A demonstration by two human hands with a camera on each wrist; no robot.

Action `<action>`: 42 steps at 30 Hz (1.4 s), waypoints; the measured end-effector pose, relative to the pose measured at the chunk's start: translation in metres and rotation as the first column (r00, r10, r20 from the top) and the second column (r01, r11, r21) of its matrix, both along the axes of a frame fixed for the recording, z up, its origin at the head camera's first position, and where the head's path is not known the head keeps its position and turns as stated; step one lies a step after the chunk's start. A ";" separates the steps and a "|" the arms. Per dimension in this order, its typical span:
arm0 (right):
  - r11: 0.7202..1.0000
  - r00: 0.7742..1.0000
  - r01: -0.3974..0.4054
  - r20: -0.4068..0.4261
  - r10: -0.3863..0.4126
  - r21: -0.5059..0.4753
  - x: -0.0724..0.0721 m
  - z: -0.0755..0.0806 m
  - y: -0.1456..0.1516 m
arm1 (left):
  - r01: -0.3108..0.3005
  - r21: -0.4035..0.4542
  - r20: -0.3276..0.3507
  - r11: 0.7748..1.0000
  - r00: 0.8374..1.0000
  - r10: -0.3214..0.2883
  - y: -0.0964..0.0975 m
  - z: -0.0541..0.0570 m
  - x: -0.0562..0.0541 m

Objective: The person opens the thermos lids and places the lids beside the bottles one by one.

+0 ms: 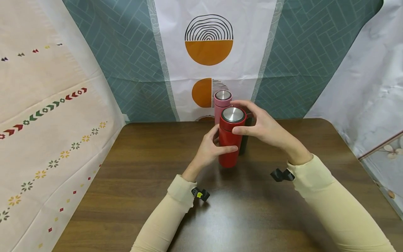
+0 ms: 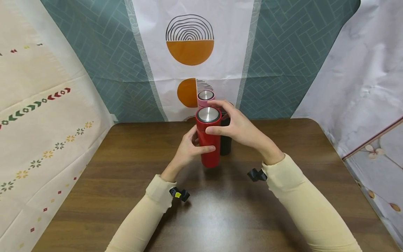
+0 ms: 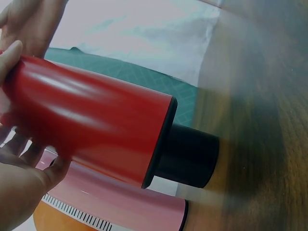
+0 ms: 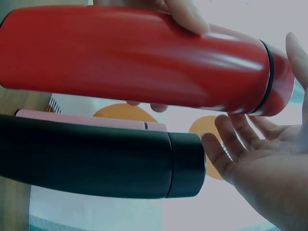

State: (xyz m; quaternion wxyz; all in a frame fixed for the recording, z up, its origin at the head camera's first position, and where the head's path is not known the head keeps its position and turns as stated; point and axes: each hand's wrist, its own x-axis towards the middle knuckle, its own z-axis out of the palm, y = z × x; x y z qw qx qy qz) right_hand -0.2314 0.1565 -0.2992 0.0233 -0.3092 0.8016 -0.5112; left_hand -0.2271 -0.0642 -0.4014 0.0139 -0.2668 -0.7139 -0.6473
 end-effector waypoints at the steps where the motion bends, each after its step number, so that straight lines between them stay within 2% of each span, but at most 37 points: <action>1: 1.000 1.000 0.009 -0.015 -0.009 0.001 0.000 0.000 -0.001 | 0.000 0.000 0.000 1.000 1.000 0.000 0.000 0.000 0.000; 7: 1.000 0.999 0.031 -0.035 -0.031 -0.003 0.001 -0.001 -0.003 | 0.003 -0.001 0.012 1.000 1.000 -0.003 -0.001 -0.001 0.000; 13: 1.000 1.000 0.030 0.004 -0.030 0.001 0.001 0.003 -0.002 | 0.014 -0.002 0.013 1.000 1.000 -0.014 0.000 0.001 0.001; 16: 1.000 0.998 -0.025 0.054 0.026 -0.017 -0.001 0.005 0.001 | 0.019 -0.007 0.017 1.000 1.000 -0.019 -0.001 0.001 0.001; 20: 0.989 0.982 -0.130 0.126 0.138 -0.069 -0.006 0.007 0.004 | 0.032 -0.010 0.017 0.999 0.999 -0.031 -0.001 0.002 0.001; 23: 0.982 0.974 -0.164 0.144 0.176 -0.090 -0.008 0.006 0.006 | 0.039 -0.007 0.013 0.999 0.999 -0.039 -0.002 0.001 0.001; 26: 0.990 0.986 -0.127 0.098 0.132 -0.058 -0.006 0.005 0.005 | 0.034 -0.004 0.012 0.999 0.999 -0.034 -0.001 0.001 0.001; 29: 0.999 0.999 -0.032 0.028 0.032 -0.020 0.000 0.003 0.000 | 0.023 0.000 0.013 1.000 1.000 -0.023 -0.001 0.002 0.001; 32: 0.999 0.999 0.042 -0.022 -0.042 -0.011 0.005 0.001 -0.005 | 0.020 0.002 0.019 1.000 1.000 -0.020 -0.001 0.002 0.001; 36: 0.998 0.998 0.052 -0.024 -0.053 -0.030 0.008 0.001 -0.008 | 0.028 0.003 0.017 1.000 0.999 -0.028 -0.001 0.003 0.002; 42: 0.997 0.999 0.041 0.027 -0.039 -0.064 0.008 0.002 -0.007 | 0.026 0.002 0.019 1.000 0.999 -0.026 0.000 0.003 0.002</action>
